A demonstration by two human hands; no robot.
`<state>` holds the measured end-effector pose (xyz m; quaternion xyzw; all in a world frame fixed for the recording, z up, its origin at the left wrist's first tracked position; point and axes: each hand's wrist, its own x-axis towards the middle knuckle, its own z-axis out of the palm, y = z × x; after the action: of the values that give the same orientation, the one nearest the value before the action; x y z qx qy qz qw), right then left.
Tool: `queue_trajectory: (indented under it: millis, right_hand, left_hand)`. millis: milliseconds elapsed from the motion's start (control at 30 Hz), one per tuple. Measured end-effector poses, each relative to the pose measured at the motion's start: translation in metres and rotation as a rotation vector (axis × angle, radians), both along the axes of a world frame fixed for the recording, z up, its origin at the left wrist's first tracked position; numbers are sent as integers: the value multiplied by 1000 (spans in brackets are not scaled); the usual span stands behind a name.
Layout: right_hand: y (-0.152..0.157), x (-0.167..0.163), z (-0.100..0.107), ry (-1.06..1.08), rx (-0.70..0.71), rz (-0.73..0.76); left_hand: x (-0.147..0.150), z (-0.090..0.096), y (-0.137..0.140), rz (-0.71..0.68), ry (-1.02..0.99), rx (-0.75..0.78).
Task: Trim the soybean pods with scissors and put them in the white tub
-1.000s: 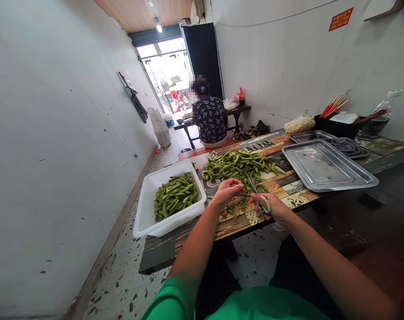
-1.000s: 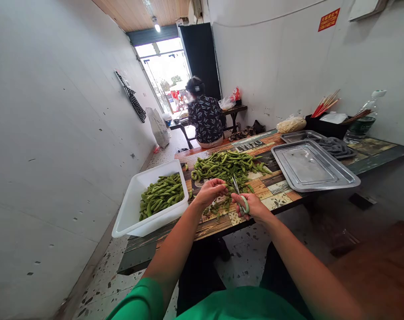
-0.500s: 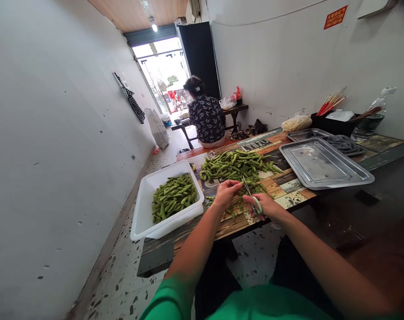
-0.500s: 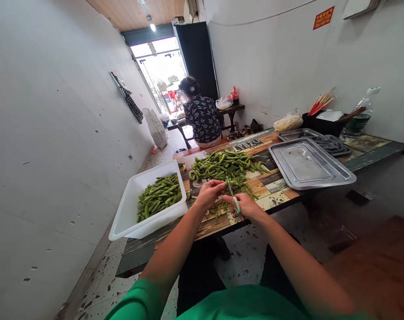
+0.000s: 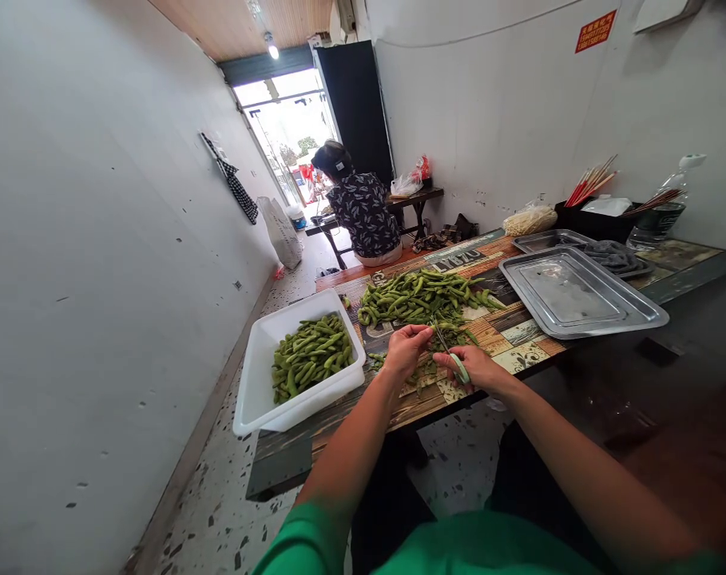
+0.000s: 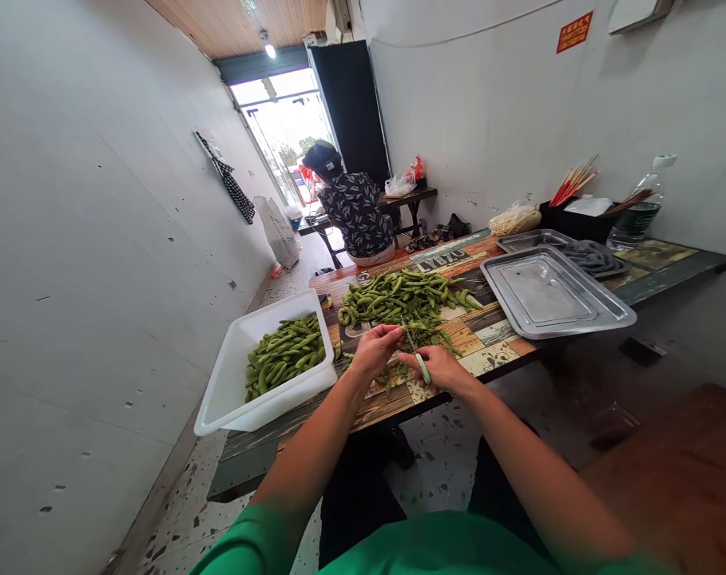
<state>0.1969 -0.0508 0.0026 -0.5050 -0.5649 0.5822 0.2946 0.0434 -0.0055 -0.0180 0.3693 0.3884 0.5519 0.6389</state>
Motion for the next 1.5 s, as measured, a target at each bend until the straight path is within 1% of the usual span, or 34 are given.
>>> queue_trajectory:
  millis: [200,367,500,567,667,733,767,800,833,900,933,1000,1033,1133,1267,1333,1400,1433,1500]
  right_hand:
    - [1,0,-2,-22,34,-3]
    - [1,-3,-12,-69,118,-53]
    - [4,-3,-20,-14,124,-93]
    - [6,0,-20,19,95,-95]
    - [5,7,-17,117,-15,-72]
    - [6,9,-14,165,-102,-2]
    - [7,10,-13,162,-140,56]
    - [9,10,-11,142,-171,109]
    - [12,9,-10,109,-196,148]
    - [21,11,-8,33,-236,160]
    - [26,12,-7,8,-254,131]
    - [35,19,-6,18,-286,41]
    - [38,23,-6,36,-296,1]
    - [40,34,-7,83,-308,-59]
    - [31,39,-9,119,-289,-46]
    - [26,38,-10,133,-277,-19]
    - [22,38,-11,148,-248,-7]
    - [21,38,-12,158,-224,-12]
    - [19,39,-12,176,-157,-38]
  left_hand:
    - [0,0,-1,-6,23,-22]
    - [3,-1,-2,14,27,-53]
    - [2,3,-2,23,4,-55]
    - [-1,9,-1,59,-64,-55]
    - [-9,17,2,160,-214,-114]
    - [-13,18,5,202,-256,-143]
    - [-14,17,7,220,-225,-134]
    - [-15,14,9,245,-152,-107]
    - [-16,11,11,273,-32,-67]
    - [-18,4,15,316,312,33]
    - [-18,0,18,311,501,78]
    - [-20,-4,21,238,842,144]
    - [-20,-6,23,189,973,166]
    - [-17,-7,28,94,1241,235]
    - [-7,-6,36,20,1501,356]
    - [-4,-3,39,-24,1583,403]
    - [-3,2,41,-17,1588,433]
    - [-3,4,42,11,1553,434]
    - [-5,9,40,63,1412,410]
